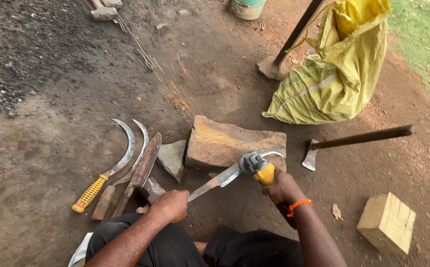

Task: The person uses an angle grinder to sharpen the blade of a sickle. They hold the sickle against a wooden block and move the grinder along the edge, producing sparks.

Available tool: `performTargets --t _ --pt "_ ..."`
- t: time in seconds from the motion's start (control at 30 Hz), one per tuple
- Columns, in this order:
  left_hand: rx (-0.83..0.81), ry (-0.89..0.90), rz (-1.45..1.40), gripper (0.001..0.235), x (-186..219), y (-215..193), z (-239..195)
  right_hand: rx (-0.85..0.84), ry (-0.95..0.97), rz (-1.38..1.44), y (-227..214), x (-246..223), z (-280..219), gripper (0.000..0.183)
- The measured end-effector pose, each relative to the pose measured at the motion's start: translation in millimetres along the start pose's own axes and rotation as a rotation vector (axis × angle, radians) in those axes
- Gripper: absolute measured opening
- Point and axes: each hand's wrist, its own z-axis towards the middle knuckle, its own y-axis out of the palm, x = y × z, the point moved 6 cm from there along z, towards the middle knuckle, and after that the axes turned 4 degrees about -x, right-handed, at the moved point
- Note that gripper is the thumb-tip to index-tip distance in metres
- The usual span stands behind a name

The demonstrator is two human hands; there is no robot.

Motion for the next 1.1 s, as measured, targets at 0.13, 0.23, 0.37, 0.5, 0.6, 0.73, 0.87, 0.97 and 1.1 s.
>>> performTargets --t 0.13,0.23,0.37,0.5,0.6,0.73,0.87,0.97,1.1 --pt "0.004 -0.006 0.012 0.036 -0.7 -0.2 1.7 0.034 0.044 0.029 -20.5 -12.1 -2.3 0.075" --pt "-0.013 -0.014 -0.005 0.035 -0.8 1.4 1.3 0.004 0.082 0.027 -18.6 -15.1 -13.0 0.08" --pt "-0.02 -0.009 -0.011 0.036 -2.8 0.0 5.6 -0.024 -0.039 -0.12 -0.6 -24.0 -22.8 0.071" --pt "-0.056 -0.036 -0.022 0.042 -3.4 2.3 6.2 -0.016 0.058 -0.049 -5.4 -21.5 -11.9 0.079" --pt "-0.058 -0.042 -0.034 0.041 2.8 5.5 -4.1 -0.012 0.108 -0.023 -11.7 -12.8 -9.7 0.077" --pt "-0.01 -0.031 -0.064 0.031 -1.0 -11.2 -3.3 0.036 -0.07 -0.097 -5.6 -15.4 -2.3 0.078" --pt "0.055 0.031 -0.057 0.031 -3.0 1.7 7.2 -0.002 -0.27 0.069 15.9 -8.2 4.4 0.08" --pt "0.053 0.025 -0.041 0.032 -6.5 1.6 7.9 0.021 -0.13 -0.091 1.8 -7.9 0.7 0.076" --pt "0.035 0.018 -0.024 0.035 -3.2 -4.7 7.7 -0.042 -0.084 -0.219 4.6 -21.5 -18.7 0.074"
